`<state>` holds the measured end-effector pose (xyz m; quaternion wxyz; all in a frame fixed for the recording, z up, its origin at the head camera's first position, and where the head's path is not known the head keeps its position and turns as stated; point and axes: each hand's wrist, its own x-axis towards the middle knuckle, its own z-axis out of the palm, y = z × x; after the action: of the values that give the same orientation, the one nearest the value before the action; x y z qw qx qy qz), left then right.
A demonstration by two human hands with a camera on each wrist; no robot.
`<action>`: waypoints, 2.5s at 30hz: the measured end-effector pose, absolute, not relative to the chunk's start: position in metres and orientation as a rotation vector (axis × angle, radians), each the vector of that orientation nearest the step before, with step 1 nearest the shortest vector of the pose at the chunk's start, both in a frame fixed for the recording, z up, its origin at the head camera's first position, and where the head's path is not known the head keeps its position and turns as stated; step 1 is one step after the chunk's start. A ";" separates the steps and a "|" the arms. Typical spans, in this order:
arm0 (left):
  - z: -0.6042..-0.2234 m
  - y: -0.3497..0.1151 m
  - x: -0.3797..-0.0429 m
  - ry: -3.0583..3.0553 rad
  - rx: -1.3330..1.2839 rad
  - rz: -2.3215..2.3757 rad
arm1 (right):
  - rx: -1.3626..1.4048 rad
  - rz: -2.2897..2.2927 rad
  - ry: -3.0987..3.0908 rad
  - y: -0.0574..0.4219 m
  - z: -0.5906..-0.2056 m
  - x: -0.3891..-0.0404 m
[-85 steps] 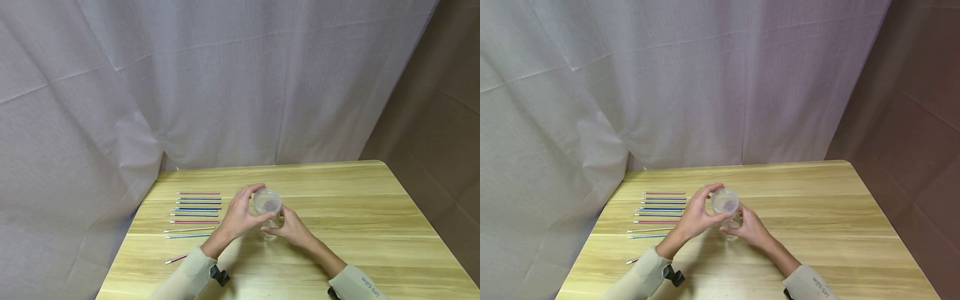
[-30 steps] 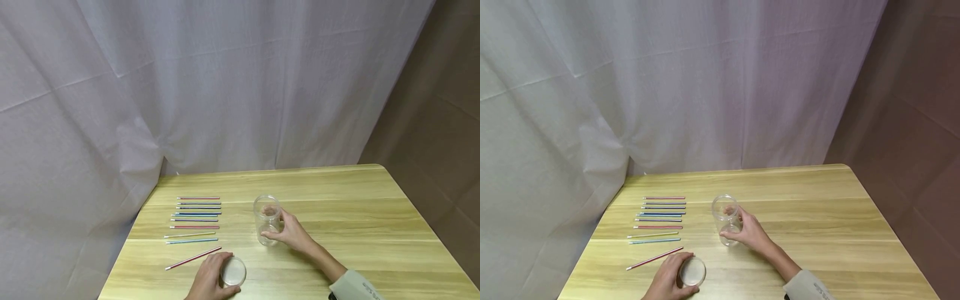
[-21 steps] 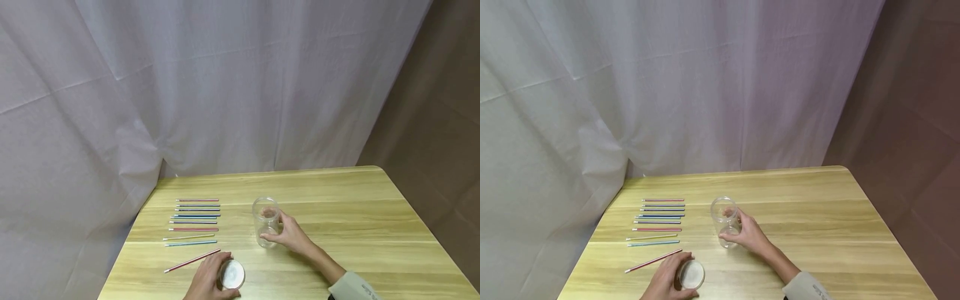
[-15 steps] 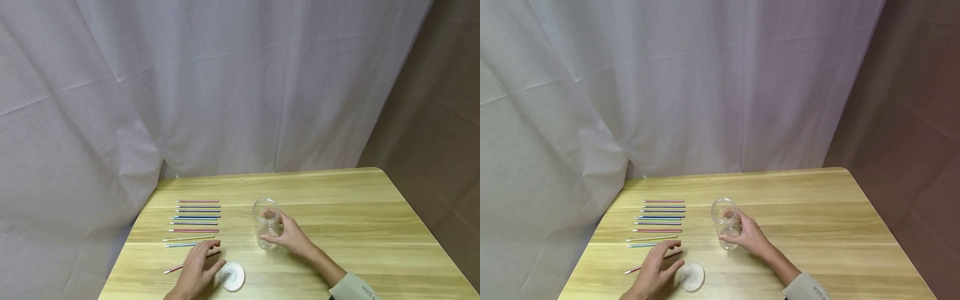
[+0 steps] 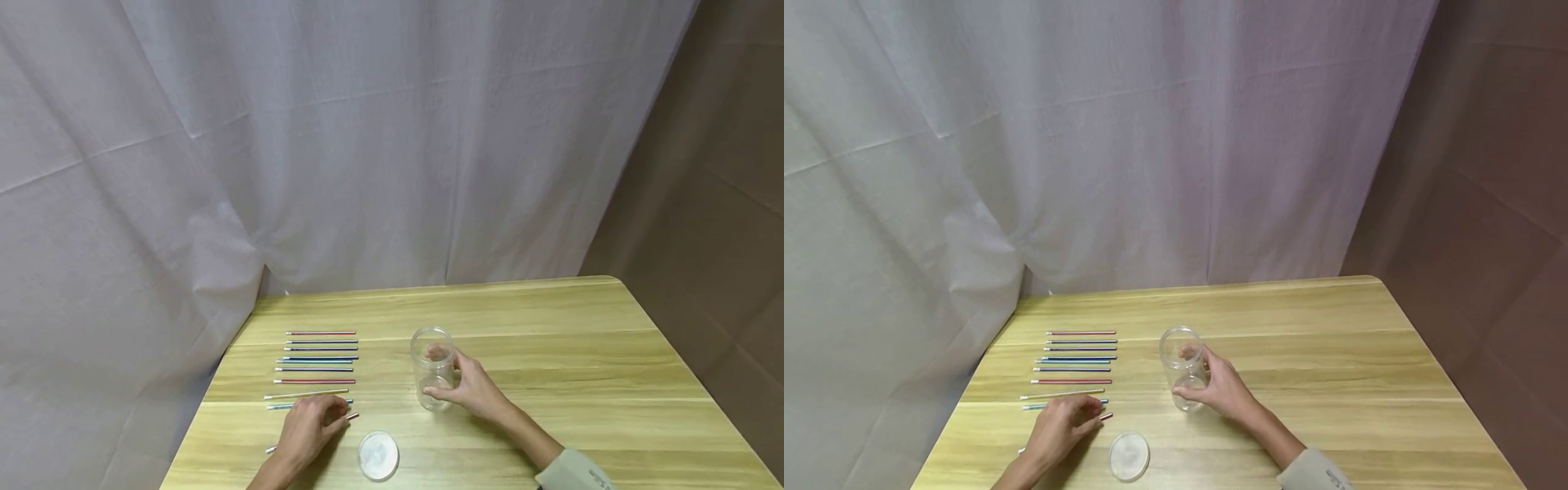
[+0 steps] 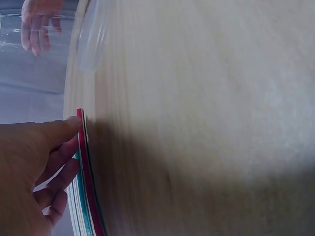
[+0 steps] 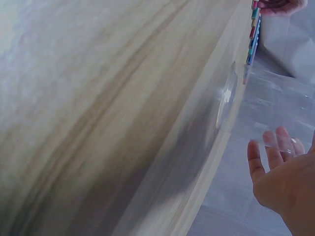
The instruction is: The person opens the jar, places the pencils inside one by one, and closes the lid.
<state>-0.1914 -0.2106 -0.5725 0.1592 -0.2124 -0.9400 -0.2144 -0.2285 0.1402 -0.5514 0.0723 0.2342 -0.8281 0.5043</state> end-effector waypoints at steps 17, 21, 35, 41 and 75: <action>-0.576 -0.205 -0.194 -2.735 -0.637 -0.674 | 0.720 1.515 -2.457 0.136 -0.540 -0.224; -0.574 -0.202 -0.195 -2.727 -0.671 -0.646 | 0.725 1.527 -2.468 0.134 -0.519 -0.214; -0.554 -0.185 -0.196 -2.663 -0.780 -0.654 | 0.728 1.522 -2.463 0.133 -0.509 -0.208; -0.539 -0.178 -0.195 -2.603 -0.802 -0.654 | 0.715 1.521 -2.477 0.133 -0.509 -0.208; -0.379 -0.133 -0.215 -2.022 -0.713 -1.280 | 0.714 1.490 -2.473 0.137 -0.551 -0.228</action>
<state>-0.2151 -0.1330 -0.3788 0.3167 -0.2709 -0.7681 -0.4861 -0.2278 0.1367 -0.5508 0.0836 0.2393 -0.8286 0.4991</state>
